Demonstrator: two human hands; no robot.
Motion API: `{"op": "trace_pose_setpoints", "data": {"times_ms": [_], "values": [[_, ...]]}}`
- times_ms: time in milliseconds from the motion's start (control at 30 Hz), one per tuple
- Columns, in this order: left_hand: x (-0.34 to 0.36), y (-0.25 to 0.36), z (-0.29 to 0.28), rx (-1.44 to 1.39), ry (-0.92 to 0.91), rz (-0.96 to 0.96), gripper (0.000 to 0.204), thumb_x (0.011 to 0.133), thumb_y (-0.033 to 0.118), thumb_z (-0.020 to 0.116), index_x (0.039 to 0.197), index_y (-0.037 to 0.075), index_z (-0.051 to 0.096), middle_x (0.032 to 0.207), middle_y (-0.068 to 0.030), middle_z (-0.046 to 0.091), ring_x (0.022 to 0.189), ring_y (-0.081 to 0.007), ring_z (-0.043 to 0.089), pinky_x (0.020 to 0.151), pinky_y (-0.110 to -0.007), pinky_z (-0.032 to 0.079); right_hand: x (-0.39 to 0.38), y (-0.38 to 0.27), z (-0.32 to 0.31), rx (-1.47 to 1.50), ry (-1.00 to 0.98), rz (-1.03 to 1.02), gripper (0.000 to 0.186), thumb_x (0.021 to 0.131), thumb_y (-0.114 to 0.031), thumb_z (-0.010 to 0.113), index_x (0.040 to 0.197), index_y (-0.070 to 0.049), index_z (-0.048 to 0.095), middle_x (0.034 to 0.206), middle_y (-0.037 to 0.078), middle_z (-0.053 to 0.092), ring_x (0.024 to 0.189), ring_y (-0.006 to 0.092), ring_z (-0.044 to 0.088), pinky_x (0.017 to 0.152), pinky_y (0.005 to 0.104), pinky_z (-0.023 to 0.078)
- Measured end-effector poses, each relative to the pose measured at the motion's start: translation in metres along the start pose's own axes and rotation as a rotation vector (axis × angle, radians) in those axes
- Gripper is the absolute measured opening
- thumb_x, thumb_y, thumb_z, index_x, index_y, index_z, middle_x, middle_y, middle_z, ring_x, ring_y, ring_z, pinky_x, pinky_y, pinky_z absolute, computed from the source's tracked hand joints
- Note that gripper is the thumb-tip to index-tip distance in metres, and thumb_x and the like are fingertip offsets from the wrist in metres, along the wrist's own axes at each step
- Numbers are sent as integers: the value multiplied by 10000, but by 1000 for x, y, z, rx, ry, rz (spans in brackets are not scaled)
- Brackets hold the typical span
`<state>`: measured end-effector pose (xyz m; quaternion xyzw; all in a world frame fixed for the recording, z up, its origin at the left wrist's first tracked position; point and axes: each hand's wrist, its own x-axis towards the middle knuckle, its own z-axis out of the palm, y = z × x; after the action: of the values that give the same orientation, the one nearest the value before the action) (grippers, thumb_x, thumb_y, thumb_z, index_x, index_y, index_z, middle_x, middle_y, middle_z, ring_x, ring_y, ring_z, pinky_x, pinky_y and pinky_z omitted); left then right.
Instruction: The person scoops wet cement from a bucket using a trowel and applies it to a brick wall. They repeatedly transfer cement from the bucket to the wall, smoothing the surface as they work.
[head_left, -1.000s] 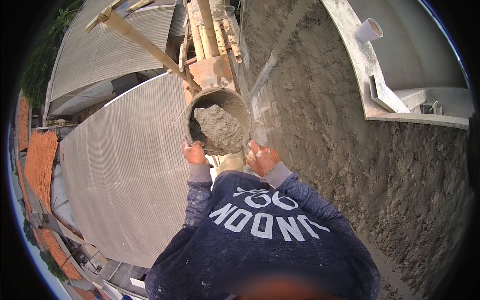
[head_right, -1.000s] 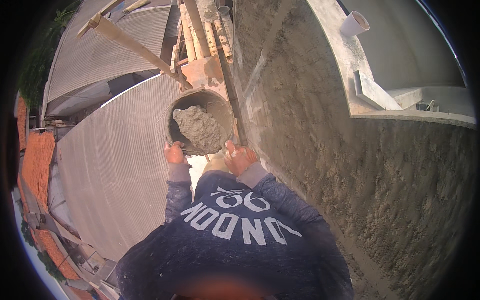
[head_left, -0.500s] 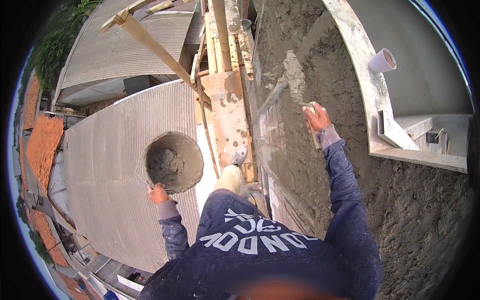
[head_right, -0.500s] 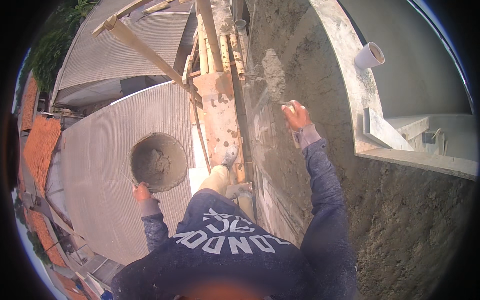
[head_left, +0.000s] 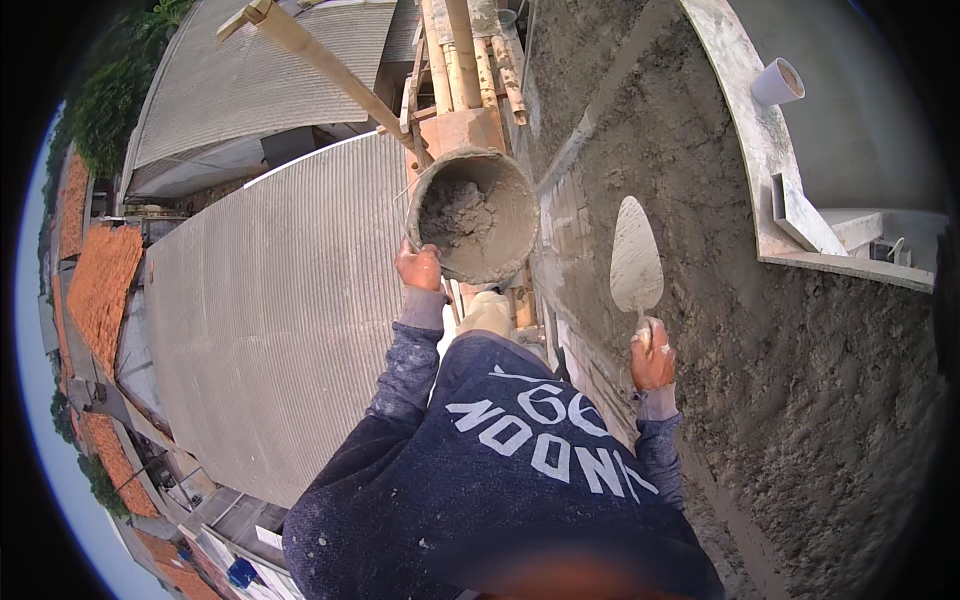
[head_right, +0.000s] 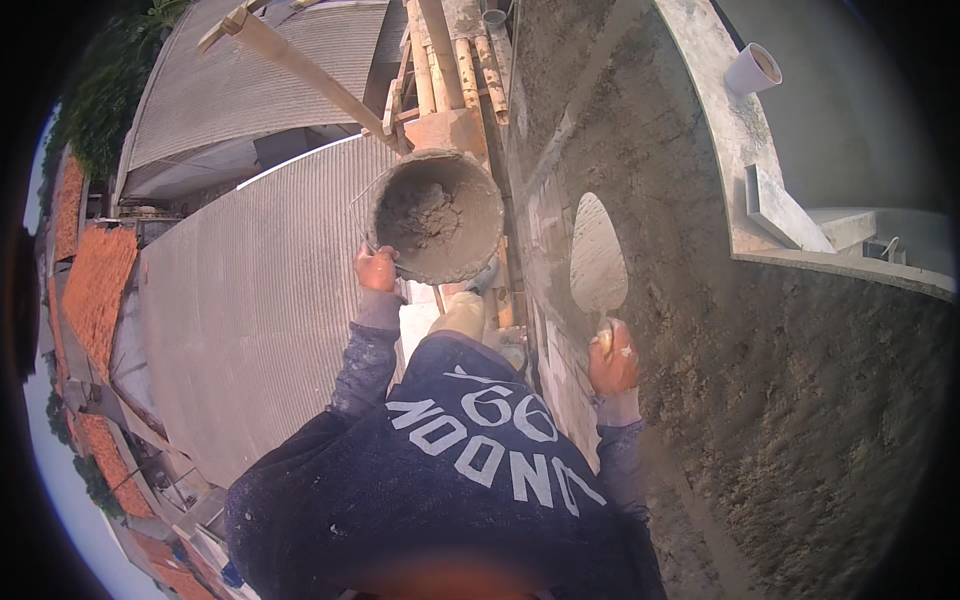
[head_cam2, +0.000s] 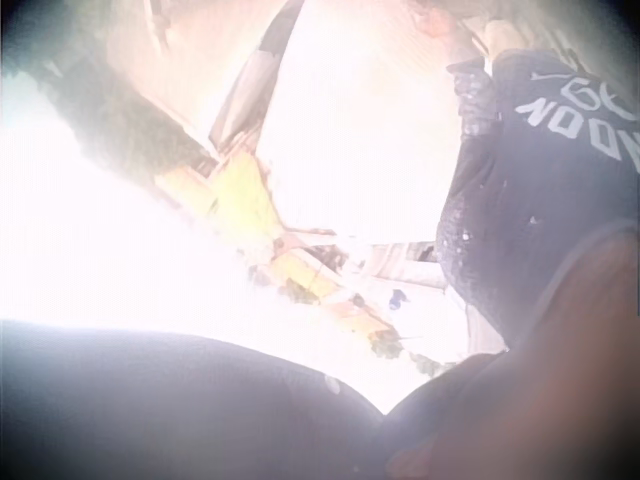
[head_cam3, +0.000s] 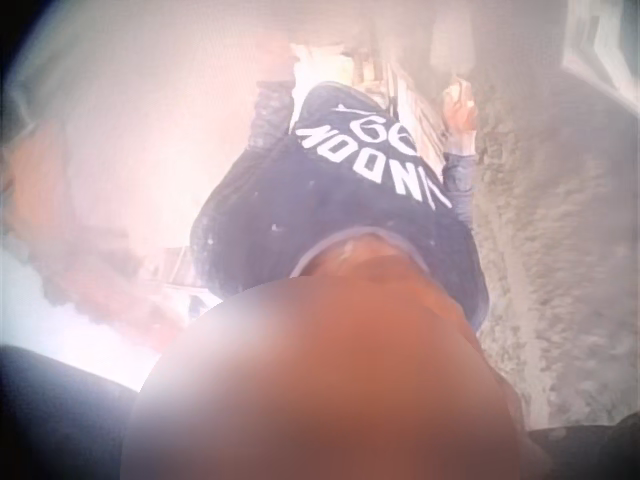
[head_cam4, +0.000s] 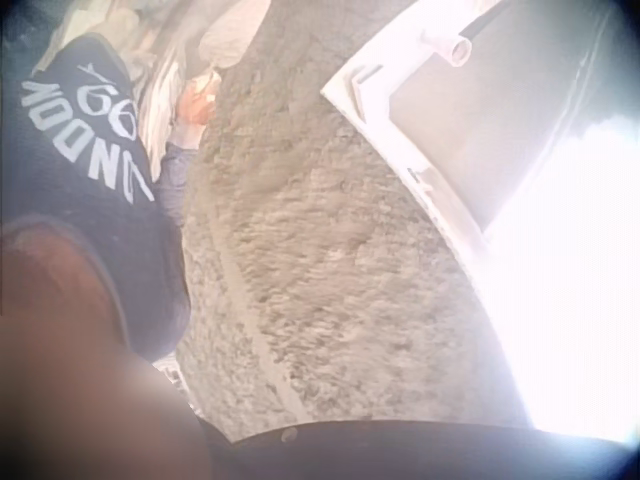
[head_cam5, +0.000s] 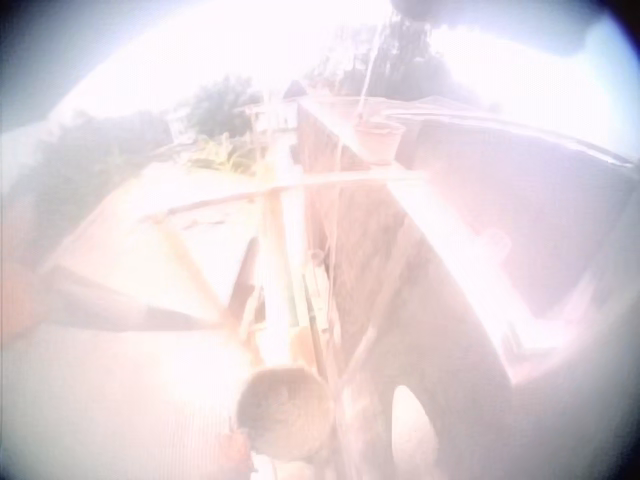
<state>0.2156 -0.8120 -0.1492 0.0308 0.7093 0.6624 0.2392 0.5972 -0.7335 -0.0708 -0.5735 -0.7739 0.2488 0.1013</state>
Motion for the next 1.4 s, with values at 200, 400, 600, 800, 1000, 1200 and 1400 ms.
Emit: {"op": "trace_pose_setpoints", "data": {"times_ms": [200,400,600,800,1000,1200,1400], "values": [[-37,33,71,125,-307,78,693,691,-75,477,1381,-11,485,1240,-130,621,1039,-180,604,907,-272,465,83,-46,-15,-429,-15,-257,429,776,-100,644,1181,-34,518,1085,170,534,925,359,607,749,477,513],[-70,69,94,10,-457,453,708,662,-160,397,1337,0,541,1473,-104,451,1340,-239,440,1112,-314,330,98,-86,7,-513,-70,-299,337,831,-63,527,1167,-32,527,1068,141,574,970,316,602,737,442,536],[-72,93,91,138,-481,573,689,677,-150,393,1313,36,582,1496,-123,415,1344,-262,436,1110,-335,339,91,-65,-22,-534,12,-386,356,770,-34,577,1121,5,531,976,186,585,866,371,621,663,472,519],[-88,119,83,206,-697,612,689,666,-174,390,1300,13,583,1473,-122,446,1372,-284,398,1142,-378,291,120,-42,-19,-429,-494,-244,439,799,-191,654,1191,-42,527,953,267,638,907,434,643,771,483,528],[-68,116,77,123,-811,417,755,667,-187,404,1394,7,476,1463,-106,455,1370,-249,394,1147,-347,277,90,-38,61,18,-471,-181,529,818,-339,681,1256,-82,537,990,295,643,962,459,621,821,482,525],[-40,72,86,198,-581,380,756,678,-152,409,1419,-4,436,1466,-104,456,1363,-206,398,1135,-301,273,87,-53,103,228,-385,-107,536,800,-340,695,1246,-80,549,1025,275,648,975,459,618,822,484,524],[-10,14,86,75,-390,152,745,705,-109,429,1441,-1,405,1314,-149,574,1197,-180,536,1036,-276,373,113,-52,87,-131,-466,-36,532,811,-343,633,1275,-112,516,1082,246,646,991,450,620,822,514,516]]}}
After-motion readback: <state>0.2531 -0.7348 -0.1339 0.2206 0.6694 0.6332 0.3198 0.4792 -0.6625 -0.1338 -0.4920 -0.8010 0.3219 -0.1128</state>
